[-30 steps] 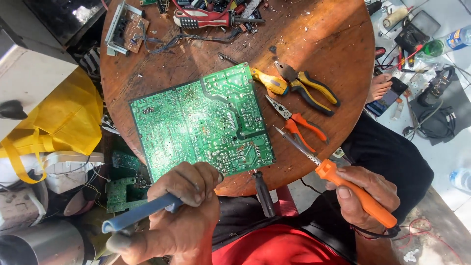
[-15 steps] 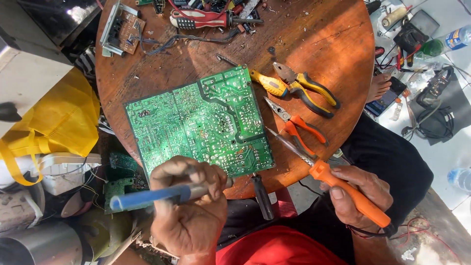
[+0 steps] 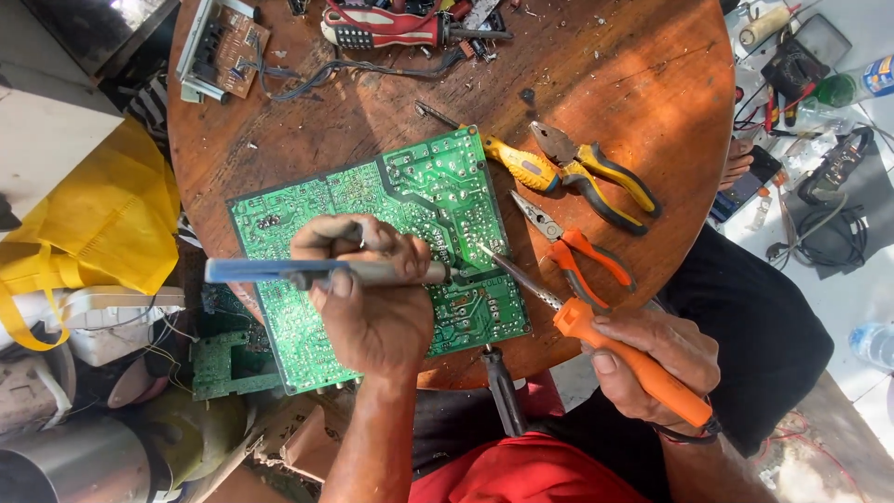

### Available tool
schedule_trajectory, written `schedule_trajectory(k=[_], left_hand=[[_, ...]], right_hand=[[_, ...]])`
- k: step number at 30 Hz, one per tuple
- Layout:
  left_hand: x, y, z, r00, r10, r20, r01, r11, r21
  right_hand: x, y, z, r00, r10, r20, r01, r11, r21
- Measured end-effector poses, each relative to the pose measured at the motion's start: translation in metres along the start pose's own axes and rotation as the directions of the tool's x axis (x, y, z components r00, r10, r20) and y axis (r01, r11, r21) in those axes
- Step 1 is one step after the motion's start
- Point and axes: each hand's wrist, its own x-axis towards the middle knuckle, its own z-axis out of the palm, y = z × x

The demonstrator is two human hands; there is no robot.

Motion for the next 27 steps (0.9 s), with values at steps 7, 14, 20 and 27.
schedule_trajectory(k=[7,14,20,27], left_hand=[[0.001,-0.011,-0.01,0.997,-0.003,-0.074,0.002,1.0,-0.002],[0.002,-0.011,-0.011,0.998,0.003,-0.07,-0.003,1.0,0.001],[0.002,-0.01,-0.009,0.997,-0.018,-0.079,0.018,1.0,-0.003],[0.003,-0.011,-0.007,0.997,-0.004,-0.077,0.004,1.0,0.007]], right_hand=[[0.008,-0.002,0.001,1.0,-0.004,0.021,0.002,0.999,0.051],[0.011,-0.003,-0.007,0.986,0.141,0.088,-0.149,0.984,0.097],[0.012,0.004,0.0,0.973,0.221,0.066,-0.229,0.959,0.166],[0.014,0.008,0.0,0.958,0.285,0.035,-0.286,0.944,0.165]])
